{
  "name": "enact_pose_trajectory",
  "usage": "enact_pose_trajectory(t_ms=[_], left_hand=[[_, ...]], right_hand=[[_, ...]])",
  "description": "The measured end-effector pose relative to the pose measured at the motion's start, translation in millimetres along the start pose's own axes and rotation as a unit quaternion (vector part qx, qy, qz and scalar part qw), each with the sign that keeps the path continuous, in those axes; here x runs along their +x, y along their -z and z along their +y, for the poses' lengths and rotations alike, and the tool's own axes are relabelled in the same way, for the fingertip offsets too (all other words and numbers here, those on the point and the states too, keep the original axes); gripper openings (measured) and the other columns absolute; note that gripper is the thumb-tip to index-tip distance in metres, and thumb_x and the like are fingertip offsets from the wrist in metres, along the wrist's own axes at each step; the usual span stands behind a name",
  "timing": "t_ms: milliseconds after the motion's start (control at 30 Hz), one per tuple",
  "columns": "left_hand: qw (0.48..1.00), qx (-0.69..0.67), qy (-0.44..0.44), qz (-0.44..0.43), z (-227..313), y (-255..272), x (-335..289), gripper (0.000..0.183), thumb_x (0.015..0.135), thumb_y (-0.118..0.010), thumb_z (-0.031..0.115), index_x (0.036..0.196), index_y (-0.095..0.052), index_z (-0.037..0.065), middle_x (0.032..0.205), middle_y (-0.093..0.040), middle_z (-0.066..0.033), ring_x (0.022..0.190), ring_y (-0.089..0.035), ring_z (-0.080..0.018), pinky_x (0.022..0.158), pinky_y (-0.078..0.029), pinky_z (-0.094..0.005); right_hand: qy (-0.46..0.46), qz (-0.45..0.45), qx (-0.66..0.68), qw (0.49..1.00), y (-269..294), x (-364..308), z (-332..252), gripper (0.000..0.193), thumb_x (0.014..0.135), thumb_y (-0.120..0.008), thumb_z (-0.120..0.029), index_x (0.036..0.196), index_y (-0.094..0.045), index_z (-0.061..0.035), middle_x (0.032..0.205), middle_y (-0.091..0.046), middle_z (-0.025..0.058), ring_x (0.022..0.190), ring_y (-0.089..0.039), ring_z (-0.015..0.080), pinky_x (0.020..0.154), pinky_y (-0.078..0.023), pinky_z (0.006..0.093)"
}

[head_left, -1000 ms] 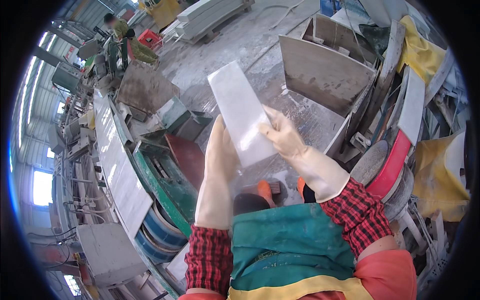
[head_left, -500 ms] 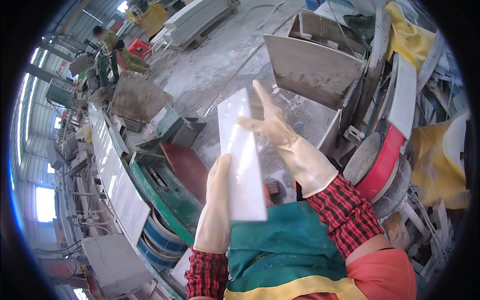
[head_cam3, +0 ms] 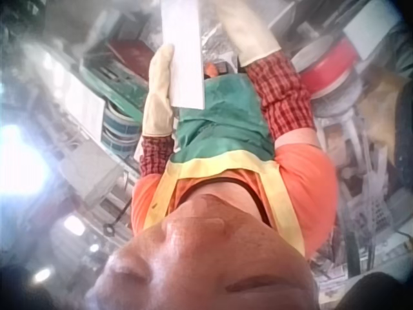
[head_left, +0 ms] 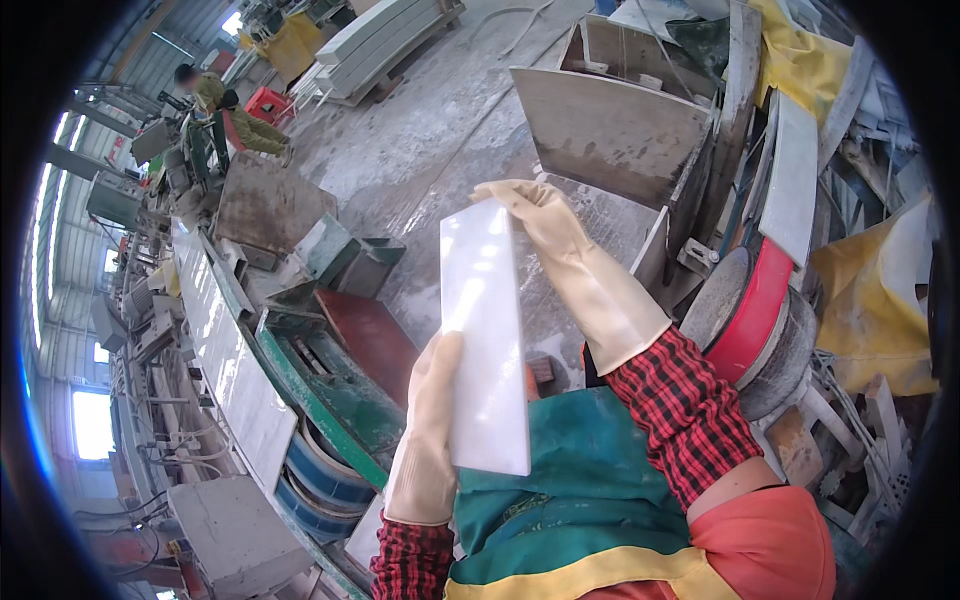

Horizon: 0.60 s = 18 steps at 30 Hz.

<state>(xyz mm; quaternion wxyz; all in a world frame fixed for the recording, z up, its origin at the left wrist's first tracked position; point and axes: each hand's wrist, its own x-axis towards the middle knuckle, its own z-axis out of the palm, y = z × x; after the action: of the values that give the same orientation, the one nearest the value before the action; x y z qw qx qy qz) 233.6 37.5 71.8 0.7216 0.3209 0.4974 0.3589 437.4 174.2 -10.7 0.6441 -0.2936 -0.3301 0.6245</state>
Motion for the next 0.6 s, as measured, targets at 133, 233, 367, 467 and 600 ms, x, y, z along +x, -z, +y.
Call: enact_pose_trajectory(t_ms=[133, 233, 367, 467, 600], left_hand=[[0.998, 0.017, -0.029, 0.049, -7.0, 18.1, 13.1, 0.049, 0.096, -0.065, 0.041, 0.126, -0.062, 0.002, 0.102, -0.072, -0.0077, 0.083, -0.069, -0.0158, 0.073, -0.057, -0.0300], [0.993, 0.033, -0.053, 0.098, -11.0, 37.7, 21.0, 0.047, 0.097, -0.064, 0.038, 0.126, -0.062, 0.002, 0.104, -0.072, -0.0085, 0.085, -0.069, -0.0166, 0.077, -0.057, -0.0311], [0.984, 0.019, -0.085, 0.154, -8.5, 58.8, 16.7, 0.046, 0.099, -0.059, 0.037, 0.129, -0.060, 0.002, 0.108, -0.070, -0.0096, 0.089, -0.068, -0.0181, 0.080, -0.055, -0.0321], [0.962, -0.027, -0.117, 0.246, -1.4, 86.1, 3.8, 0.045, 0.100, -0.056, 0.038, 0.129, -0.060, 0.004, 0.111, -0.068, -0.0110, 0.093, -0.067, -0.0217, 0.083, -0.055, -0.0353], [0.899, -0.142, -0.188, 0.369, -5.5, 168.3, -38.8, 0.045, 0.101, -0.055, 0.039, 0.134, -0.054, 0.008, 0.123, -0.063, -0.0126, 0.107, -0.062, -0.0269, 0.092, -0.052, -0.0435]], right_hand=[[0.010, -0.017, -0.071, 0.997, -7.7, -9.1, 4.3, 0.051, 0.092, -0.073, -0.016, 0.137, -0.056, 0.0019, 0.128, -0.065, 0.0160, 0.112, -0.064, 0.0198, 0.098, -0.050, 0.0311], [-0.008, -0.064, -0.164, 0.984, -23.2, -26.0, 0.5, 0.083, 0.084, -0.079, -0.020, 0.152, -0.036, 0.0003, 0.146, -0.050, 0.0210, 0.127, -0.055, 0.0257, 0.107, -0.044, 0.0354], [-0.087, -0.202, -0.282, 0.934, -55.5, -55.0, -17.0, 0.104, 0.074, -0.086, -0.031, 0.156, -0.029, -0.0037, 0.152, -0.041, 0.0260, 0.138, -0.046, 0.0332, 0.112, -0.041, 0.0412], [-0.025, -0.335, -0.175, 0.926, -47.8, -62.5, -8.4, 0.083, 0.087, -0.074, -0.042, 0.154, -0.037, -0.0085, 0.153, -0.036, 0.0274, 0.135, -0.046, 0.0379, 0.110, -0.041, 0.0487], [0.150, -0.348, -0.080, 0.922, -38.4, -25.5, 15.1, 0.064, 0.098, -0.061, -0.046, 0.150, -0.046, -0.0125, 0.142, -0.052, 0.0225, 0.122, -0.058, 0.0310, 0.102, -0.048, 0.0469]])
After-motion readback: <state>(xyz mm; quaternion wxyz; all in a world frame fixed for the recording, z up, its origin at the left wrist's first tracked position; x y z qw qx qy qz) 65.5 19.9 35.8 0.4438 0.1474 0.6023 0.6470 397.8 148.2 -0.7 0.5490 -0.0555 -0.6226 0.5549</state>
